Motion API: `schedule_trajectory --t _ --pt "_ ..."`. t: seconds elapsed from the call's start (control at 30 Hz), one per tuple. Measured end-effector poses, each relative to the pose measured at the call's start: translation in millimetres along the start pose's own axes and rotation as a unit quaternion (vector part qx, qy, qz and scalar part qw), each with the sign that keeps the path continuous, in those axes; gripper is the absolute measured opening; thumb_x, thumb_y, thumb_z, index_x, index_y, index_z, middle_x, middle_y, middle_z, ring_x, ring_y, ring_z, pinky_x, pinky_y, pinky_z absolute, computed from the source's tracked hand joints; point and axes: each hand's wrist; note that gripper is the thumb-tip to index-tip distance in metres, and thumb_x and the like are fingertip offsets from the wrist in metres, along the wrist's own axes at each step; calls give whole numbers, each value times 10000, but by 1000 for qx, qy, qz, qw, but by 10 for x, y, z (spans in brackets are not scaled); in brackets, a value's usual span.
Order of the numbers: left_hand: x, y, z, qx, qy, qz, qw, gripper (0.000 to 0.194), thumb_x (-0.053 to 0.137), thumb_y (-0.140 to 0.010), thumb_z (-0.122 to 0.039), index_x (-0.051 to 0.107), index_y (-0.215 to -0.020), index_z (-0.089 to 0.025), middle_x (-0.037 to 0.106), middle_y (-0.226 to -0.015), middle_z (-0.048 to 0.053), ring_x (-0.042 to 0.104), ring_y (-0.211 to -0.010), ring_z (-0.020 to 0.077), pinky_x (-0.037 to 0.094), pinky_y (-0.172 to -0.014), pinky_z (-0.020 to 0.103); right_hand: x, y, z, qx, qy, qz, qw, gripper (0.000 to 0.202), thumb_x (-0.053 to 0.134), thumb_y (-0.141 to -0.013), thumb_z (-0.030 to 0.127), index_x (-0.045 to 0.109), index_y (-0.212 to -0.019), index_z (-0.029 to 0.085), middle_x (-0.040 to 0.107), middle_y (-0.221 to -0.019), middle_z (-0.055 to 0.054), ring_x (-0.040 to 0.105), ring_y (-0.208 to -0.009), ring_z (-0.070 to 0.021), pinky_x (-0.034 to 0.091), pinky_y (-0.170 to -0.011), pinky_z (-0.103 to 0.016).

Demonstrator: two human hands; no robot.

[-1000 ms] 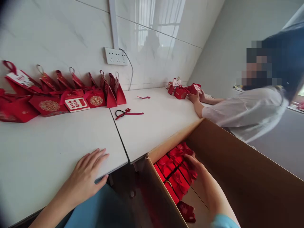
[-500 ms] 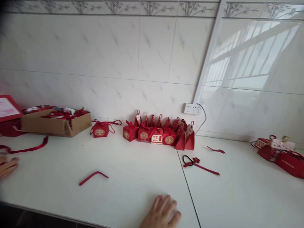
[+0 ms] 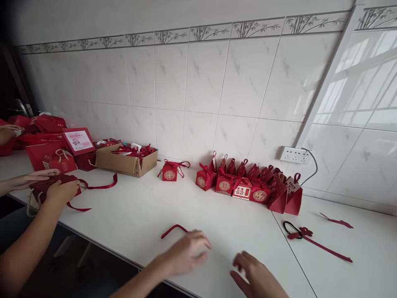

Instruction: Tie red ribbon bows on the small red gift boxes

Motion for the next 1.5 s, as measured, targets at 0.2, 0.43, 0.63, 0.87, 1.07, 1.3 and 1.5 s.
schedule_trajectory --t 0.2,0.43,0.63,0.87,1.07,1.3,1.5 --pt "-694 275 897 -149 -69 -248 955 188 386 -865 -197 570 -827 -194 636 -842 46 597 -845 182 489 -787 337 666 -923 769 -71 -44 -94 992 365 526 -839 291 536 -1183 170 616 -1071 -140 649 -928 -266 567 -721 -367" --pt "-579 312 1168 -157 -99 -237 954 155 394 -825 -148 530 -782 -210 612 -812 33 560 -839 203 472 -771 363 823 -1212 850 -113 -108 -144 977 213 455 -874 242 643 -775 238 644 -737 -23 620 -599 -171 516 -555 -263" --pt "-555 256 1144 -139 -107 -189 966 162 402 -793 -121 521 -731 -212 597 -767 25 548 -793 206 460 -742 369 238 -1582 228 41 -112 -357 926 400 268 -944 427 553 -990 151 602 -791 -93 563 -642 -191 479 -597 -322" --pt "-483 275 1262 -189 -102 -197 957 210 439 -804 -182 544 -984 -204 619 -993 59 569 -982 220 469 -837 372 389 -1541 180 25 -72 -325 943 365 457 -827 504 592 -891 172 596 -836 -130 584 -695 -252 478 -603 -378" --pt "-529 3 1579 -298 -109 -242 917 552 549 -764 -294 372 -1264 -143 480 -1293 163 429 -1251 304 416 -947 450 801 -1088 488 -187 -44 -64 979 225 353 -877 193 532 -742 207 586 -662 -24 534 -563 -143 419 -531 -243" --pt "-697 -766 1986 -446 -118 -347 817 849 587 -742 -471 190 -1346 -26 403 -1309 308 384 -1274 378 341 -988 510 962 -1222 516 -131 -62 -77 986 242 352 -863 196 480 -658 209 570 -561 4 486 -470 -120 322 -480 -232" --pt "-729 -1232 2232 -504 -105 -394 761 1049 681 -633 -511 90 -1379 -70 346 -1361 315 354 -1301 379 297 -1017 518 1182 -1271 452 -138 -66 -110 982 212 366 -810 165 451 -623 216 575 -502 10 505 -411 -115 300 -444 -221"
Point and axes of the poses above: each hand's wrist, its own y-axis away from the middle knuckle, its own x-axis out of the palm, z = x × y
